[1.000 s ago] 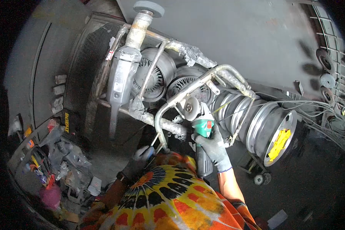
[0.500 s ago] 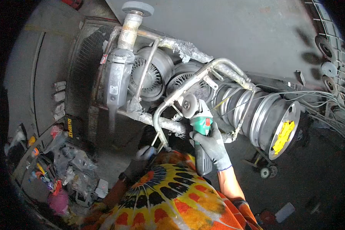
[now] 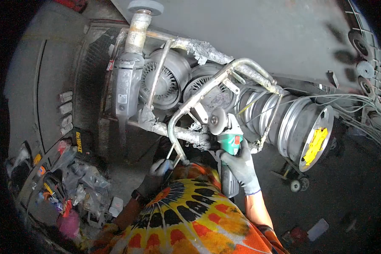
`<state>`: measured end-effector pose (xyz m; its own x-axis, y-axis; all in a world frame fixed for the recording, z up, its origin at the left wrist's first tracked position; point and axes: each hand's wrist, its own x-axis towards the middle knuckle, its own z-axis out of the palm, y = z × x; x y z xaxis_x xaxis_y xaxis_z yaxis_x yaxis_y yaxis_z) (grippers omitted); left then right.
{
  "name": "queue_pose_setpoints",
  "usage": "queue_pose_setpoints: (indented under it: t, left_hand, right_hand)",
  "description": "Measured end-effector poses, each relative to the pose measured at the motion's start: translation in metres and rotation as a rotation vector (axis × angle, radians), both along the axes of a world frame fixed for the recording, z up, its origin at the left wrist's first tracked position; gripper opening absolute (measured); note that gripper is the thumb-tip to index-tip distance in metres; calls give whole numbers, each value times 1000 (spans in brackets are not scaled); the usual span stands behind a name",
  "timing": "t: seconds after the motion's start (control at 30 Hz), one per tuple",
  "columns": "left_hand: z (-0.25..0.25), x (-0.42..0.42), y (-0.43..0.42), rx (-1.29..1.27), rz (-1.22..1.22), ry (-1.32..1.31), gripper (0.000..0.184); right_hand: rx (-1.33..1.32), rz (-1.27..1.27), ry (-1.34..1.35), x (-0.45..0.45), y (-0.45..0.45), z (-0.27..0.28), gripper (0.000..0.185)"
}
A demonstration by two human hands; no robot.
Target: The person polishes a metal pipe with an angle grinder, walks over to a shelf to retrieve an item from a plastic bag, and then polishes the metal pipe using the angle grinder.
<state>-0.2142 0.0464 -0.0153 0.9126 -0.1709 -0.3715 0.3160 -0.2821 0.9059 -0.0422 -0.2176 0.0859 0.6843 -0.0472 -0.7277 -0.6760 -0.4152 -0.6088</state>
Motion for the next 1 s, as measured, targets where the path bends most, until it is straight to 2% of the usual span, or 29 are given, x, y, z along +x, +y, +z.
queue_pose_setpoints:
  t: [0.07, 0.1, 0.2, 0.23, 0.3, 0.4, 0.47, 0.5, 0.57, 0.6, 0.67, 0.7, 0.77, 0.8, 0.87, 0.9, 0.97, 1.0]
  left_hand:
    - [1, 2, -1, -17, 37, -66, 9]
    - [-3, -2, -2, -12, 35, -68, 9]
    - [-10, -9, -3, 68, 7, -86, 12]
    - [-2, -2, 0, -5, 15, -12, 10]
    - [1, 0, 0, -78, 20, 58, 9]
    - [-24, -23, -2, 3, -5, -72, 11]
    - [-51, -50, -9, 226, 25, -218, 16]
    - [-46, -43, -7, 229, 27, -222, 16]
    - [-28, -24, -1, -72, 45, 57, 19]
    - [-25, -22, -1, -66, 43, 53, 19]
    - [-22, -16, -1, -315, 236, 438, 21]
    - [-25, -19, -3, -311, 230, 434, 21]
    - [-33, -31, -6, 219, -1, -216, 19]
    - [-31, -28, -6, 220, -9, -224, 19]
    - [-27, -24, -9, 430, 16, -308, 18]
    - [-25, -20, -8, 428, 11, -315, 18]
    - [-19, -15, -6, 195, 12, 184, 18]
    - [-10, -8, -7, 194, 7, 179, 18]
  right_hand:
    - [79, -25, 39, 1, 8, -3, 58]
    - [-38, 95, 33, 4, 15, -2, 63]
    - [-71, 174, -44, -6, 7, -12, 70]
    - [-131, 207, -26, -7, 7, -8, 74]
    - [-83, 138, -14, -12, 2, -5, 72]
    - [11, 55, 2, -14, -12, -3, 64]
    - [34, 15, -22, -15, -15, -5, 60]
    - [86, -26, -4, -13, -12, -3, 58]
    - [94, 0, 3, -6, -2, -1, 57]
    - [100, 23, 14, -4, 1, -2, 55]
    - [77, 46, -5, 0, 2, -15, 56]
    - [46, 80, 3, 5, 5, -18, 59]
    - [-6, 122, 35, 14, 14, -16, 70]
    - [-4, 114, 28, 16, 13, -19, 70]
    - [-46, 189, -48, 16, 10, -28, 74]
    - [-65, 201, 1, 20, 11, -23, 76]
    - [-44, 177, 0, 18, 5, -23, 76]
    - [-21, 161, 1, 16, 1, -25, 76]
